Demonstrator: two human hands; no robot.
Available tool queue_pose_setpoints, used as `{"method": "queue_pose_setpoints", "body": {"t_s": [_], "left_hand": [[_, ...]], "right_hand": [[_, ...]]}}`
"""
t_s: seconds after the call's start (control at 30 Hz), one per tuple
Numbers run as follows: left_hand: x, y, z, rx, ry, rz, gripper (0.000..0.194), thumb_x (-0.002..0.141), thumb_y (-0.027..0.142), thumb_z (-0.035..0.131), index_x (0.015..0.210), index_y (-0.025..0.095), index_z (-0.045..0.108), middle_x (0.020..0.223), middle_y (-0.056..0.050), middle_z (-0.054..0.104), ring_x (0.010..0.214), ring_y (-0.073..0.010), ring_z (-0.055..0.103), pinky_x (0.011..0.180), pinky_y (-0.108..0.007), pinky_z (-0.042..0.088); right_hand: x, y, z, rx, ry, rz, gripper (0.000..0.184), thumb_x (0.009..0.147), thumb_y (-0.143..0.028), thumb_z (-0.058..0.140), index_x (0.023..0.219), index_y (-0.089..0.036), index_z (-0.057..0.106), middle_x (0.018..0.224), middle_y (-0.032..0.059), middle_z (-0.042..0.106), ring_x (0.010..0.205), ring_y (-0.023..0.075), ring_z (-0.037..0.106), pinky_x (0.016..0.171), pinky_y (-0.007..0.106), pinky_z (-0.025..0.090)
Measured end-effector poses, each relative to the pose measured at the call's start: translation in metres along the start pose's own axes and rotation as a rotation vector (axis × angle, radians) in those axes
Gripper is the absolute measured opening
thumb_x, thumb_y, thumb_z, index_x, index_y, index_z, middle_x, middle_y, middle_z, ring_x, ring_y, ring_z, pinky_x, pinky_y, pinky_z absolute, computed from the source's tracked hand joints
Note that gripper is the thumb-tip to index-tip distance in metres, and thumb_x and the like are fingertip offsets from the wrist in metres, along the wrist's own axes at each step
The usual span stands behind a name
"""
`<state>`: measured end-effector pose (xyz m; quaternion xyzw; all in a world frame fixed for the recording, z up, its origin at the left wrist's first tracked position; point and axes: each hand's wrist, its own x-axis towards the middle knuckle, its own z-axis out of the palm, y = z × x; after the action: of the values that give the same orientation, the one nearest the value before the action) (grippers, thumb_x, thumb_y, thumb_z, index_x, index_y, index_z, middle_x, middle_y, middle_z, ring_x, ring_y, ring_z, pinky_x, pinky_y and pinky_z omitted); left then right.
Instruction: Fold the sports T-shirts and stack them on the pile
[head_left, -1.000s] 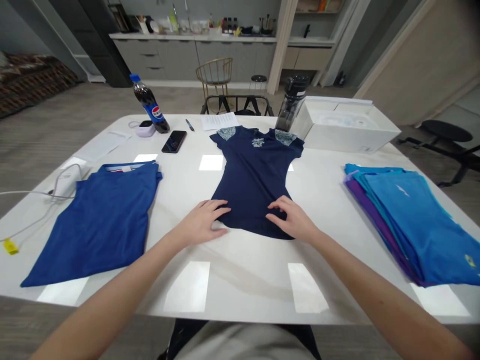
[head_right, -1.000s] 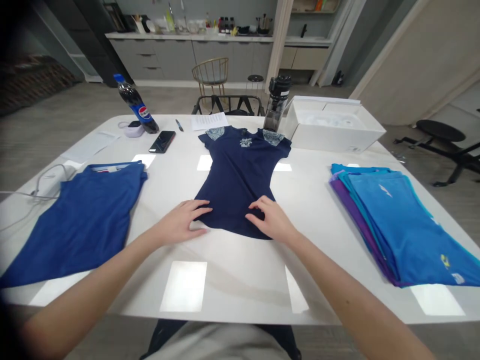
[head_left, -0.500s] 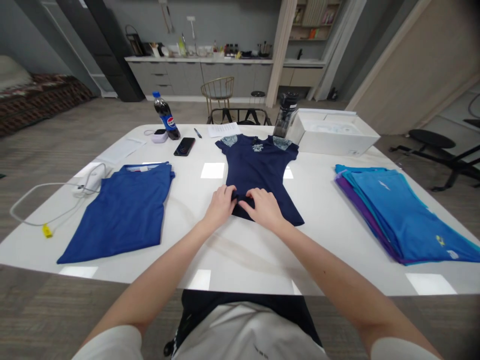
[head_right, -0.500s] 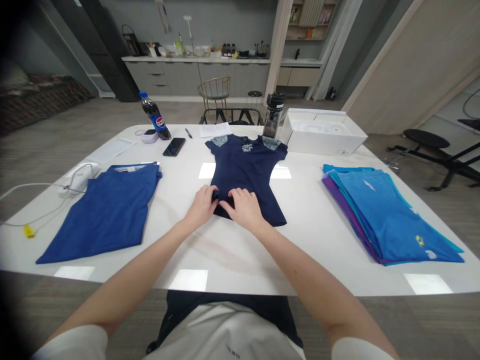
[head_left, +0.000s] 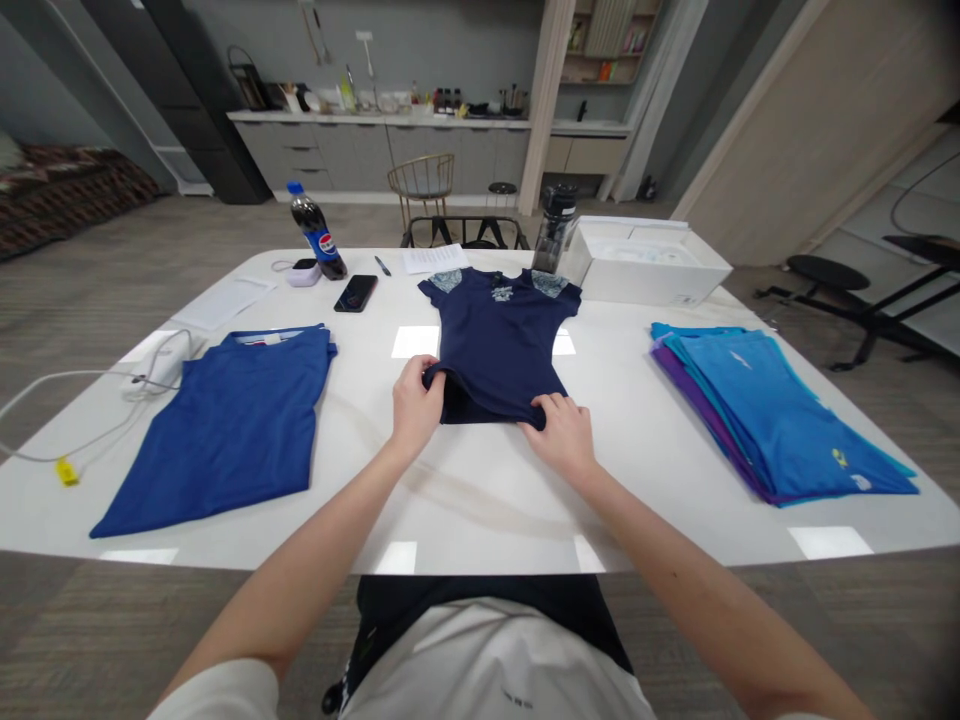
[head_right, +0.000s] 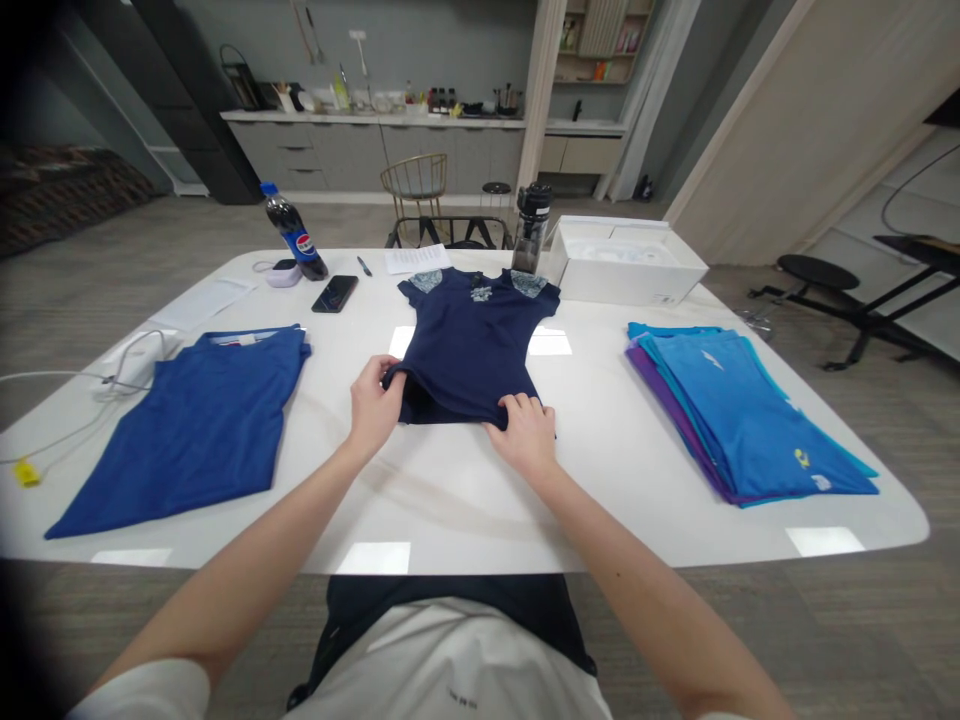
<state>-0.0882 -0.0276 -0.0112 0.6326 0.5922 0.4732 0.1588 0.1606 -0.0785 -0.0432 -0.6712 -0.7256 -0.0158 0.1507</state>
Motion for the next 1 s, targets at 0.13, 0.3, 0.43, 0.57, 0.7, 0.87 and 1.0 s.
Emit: {"method": "queue_pose_setpoints", "body": {"t_s": [0.13, 0.3, 0.43, 0.57, 0.7, 0.87, 1.0], "left_hand": [[-0.006, 0.008, 0.004, 0.022, -0.066, -0.041, 0.017, 0.097, 0.04, 0.055, 0.102, 0.025, 0.062, 0.089, -0.001, 0.071, 0.083, -0.0193, 0.068, 0.08, -0.031, 0.052], [-0.015, 0.004, 0.006, 0.047, -0.107, 0.048, 0.016, 0.097, 0.036, 0.055, 0.104, 0.025, 0.063, 0.094, -0.003, 0.072, 0.086, -0.0205, 0.069, 0.081, -0.032, 0.052], [-0.024, -0.007, -0.005, 0.189, -0.179, 0.197, 0.017, 0.096, 0.024, 0.052, 0.11, 0.025, 0.063, 0.104, -0.006, 0.07, 0.097, -0.0226, 0.068, 0.088, -0.034, 0.052], [-0.04, -0.02, -0.014, 0.519, -0.301, 0.263, 0.033, 0.09, 0.019, 0.058, 0.122, 0.026, 0.062, 0.112, -0.011, 0.067, 0.108, -0.0304, 0.063, 0.093, -0.043, 0.049], [-0.051, -0.032, -0.013, 0.614, -0.344, 0.145, 0.038, 0.086, 0.019, 0.059, 0.124, 0.025, 0.06, 0.117, -0.013, 0.065, 0.107, -0.0329, 0.063, 0.089, -0.045, 0.051], [-0.038, -0.032, -0.028, 0.406, -0.24, 0.068, 0.035, 0.084, 0.007, 0.047, 0.111, 0.025, 0.062, 0.111, -0.008, 0.066, 0.105, -0.0266, 0.065, 0.094, -0.04, 0.053], [-0.034, -0.031, -0.045, 0.34, -0.076, 0.085, 0.041, 0.079, 0.003, 0.045, 0.109, 0.024, 0.062, 0.112, -0.008, 0.062, 0.106, -0.0254, 0.065, 0.096, -0.039, 0.053]], "right_hand": [[-0.003, -0.014, -0.002, 0.041, 0.028, -0.034, 0.055, 0.091, -0.069, 0.056, 0.118, -0.023, 0.066, 0.113, 0.0123, 0.068, 0.104, 0.032, 0.057, 0.087, 0.042, 0.036], [0.002, -0.038, 0.0, 0.025, -0.015, -0.116, 0.043, 0.095, -0.055, 0.058, 0.122, -0.022, 0.065, 0.116, 0.012, 0.067, 0.105, 0.0315, 0.056, 0.086, 0.043, 0.035], [0.002, -0.032, 0.0, -0.054, -0.058, -0.106, 0.029, 0.095, -0.023, 0.053, 0.122, -0.022, 0.064, 0.114, 0.0131, 0.066, 0.104, 0.0309, 0.055, 0.082, 0.042, 0.034], [-0.012, -0.006, -0.003, -0.106, -0.011, -0.023, 0.029, 0.1, -0.022, 0.043, 0.12, -0.023, 0.064, 0.113, 0.0129, 0.066, 0.104, 0.0306, 0.055, 0.081, 0.042, 0.034], [-0.028, 0.014, -0.002, -0.115, 0.002, 0.031, 0.027, 0.102, -0.034, 0.044, 0.114, -0.025, 0.067, 0.113, 0.0116, 0.068, 0.102, 0.0305, 0.055, 0.08, 0.042, 0.035], [-0.031, 0.029, -0.011, -0.098, 0.07, 0.036, 0.029, 0.102, -0.023, 0.038, 0.11, -0.021, 0.066, 0.108, 0.0123, 0.069, 0.102, 0.0297, 0.056, 0.086, 0.042, 0.035], [-0.035, 0.045, -0.019, -0.144, 0.09, 0.126, 0.027, 0.094, -0.017, 0.046, 0.116, -0.02, 0.062, 0.113, 0.0147, 0.066, 0.104, 0.0323, 0.056, 0.084, 0.042, 0.037]]}}
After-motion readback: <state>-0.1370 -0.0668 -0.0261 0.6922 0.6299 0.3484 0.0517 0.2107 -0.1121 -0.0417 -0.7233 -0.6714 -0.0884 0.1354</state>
